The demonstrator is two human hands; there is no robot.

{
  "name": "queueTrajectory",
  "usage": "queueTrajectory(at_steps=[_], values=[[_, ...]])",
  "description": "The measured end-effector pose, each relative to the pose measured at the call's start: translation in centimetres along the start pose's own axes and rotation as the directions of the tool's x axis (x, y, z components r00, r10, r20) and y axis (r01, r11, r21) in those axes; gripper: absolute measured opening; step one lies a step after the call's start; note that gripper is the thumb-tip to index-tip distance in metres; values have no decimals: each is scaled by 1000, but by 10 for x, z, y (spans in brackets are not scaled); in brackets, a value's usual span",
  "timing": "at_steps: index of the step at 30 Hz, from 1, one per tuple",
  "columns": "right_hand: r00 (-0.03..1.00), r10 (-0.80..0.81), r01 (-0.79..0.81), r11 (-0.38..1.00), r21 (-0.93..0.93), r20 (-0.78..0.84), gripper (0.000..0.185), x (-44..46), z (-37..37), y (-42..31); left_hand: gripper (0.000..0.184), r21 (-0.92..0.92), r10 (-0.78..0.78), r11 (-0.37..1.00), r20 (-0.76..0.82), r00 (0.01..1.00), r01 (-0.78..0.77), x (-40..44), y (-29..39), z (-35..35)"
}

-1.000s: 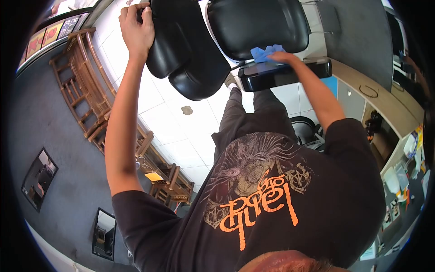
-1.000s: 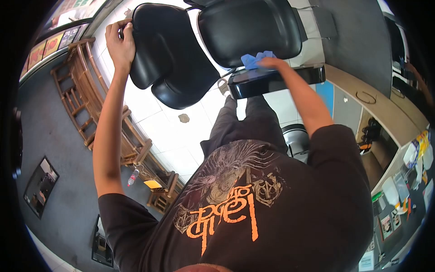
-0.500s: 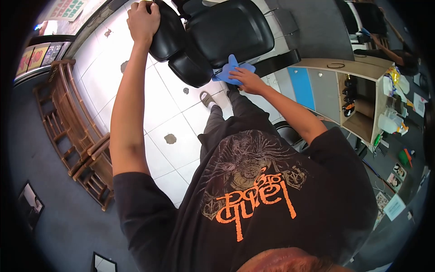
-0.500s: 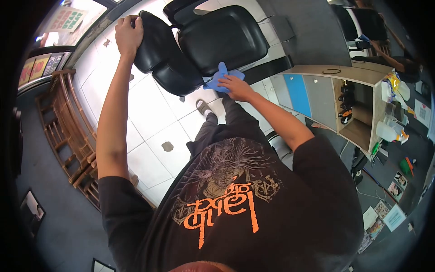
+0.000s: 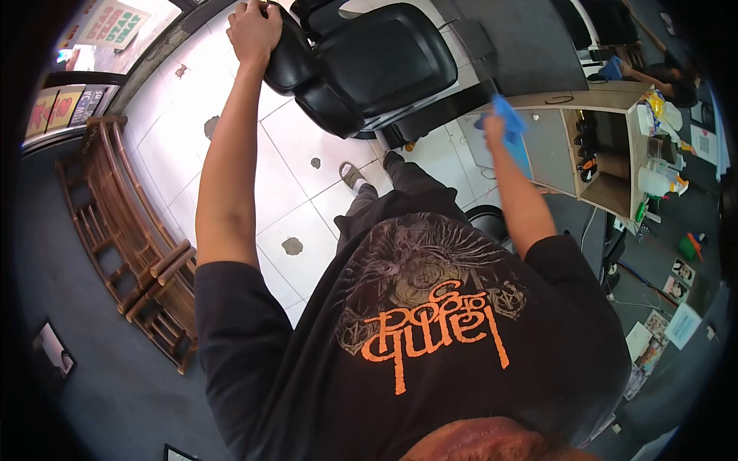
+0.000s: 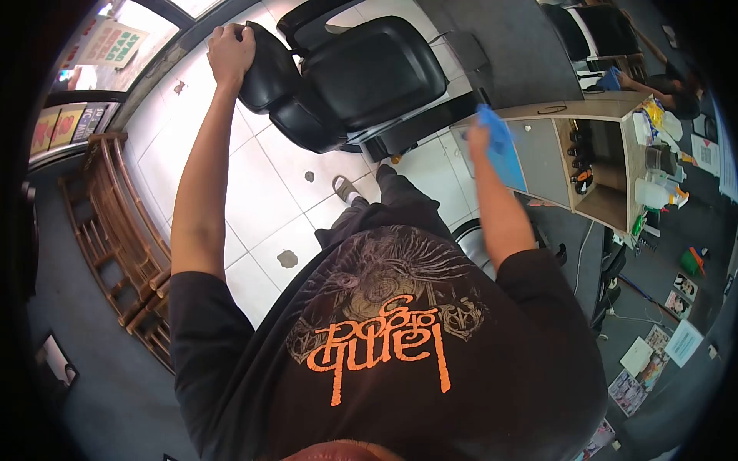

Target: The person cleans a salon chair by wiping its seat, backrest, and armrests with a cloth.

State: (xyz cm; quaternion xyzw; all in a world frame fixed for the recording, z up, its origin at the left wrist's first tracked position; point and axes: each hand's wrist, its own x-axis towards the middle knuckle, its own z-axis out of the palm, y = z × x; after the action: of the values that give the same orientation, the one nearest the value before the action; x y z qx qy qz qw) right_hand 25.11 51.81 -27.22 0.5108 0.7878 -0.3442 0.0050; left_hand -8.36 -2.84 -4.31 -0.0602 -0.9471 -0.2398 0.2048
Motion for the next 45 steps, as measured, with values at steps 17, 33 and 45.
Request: queueTrajectory(at_steps=[17, 33, 45], values=[[402, -26, -607, 740, 288, 915, 61, -215, 11, -101, 35, -9, -2, 1000, -7, 1000, 1, -4, -1, -2], [828, -427, 460, 888, -6, 363, 63, 146, -87, -179, 68, 339, -431, 851, 14, 902, 402, 1, 21, 4], [150, -25, 930, 344, -133, 988, 55, -41, 156, -153, 65, 358, -651, 700, -36, 758, 618, 3, 54, -5]])
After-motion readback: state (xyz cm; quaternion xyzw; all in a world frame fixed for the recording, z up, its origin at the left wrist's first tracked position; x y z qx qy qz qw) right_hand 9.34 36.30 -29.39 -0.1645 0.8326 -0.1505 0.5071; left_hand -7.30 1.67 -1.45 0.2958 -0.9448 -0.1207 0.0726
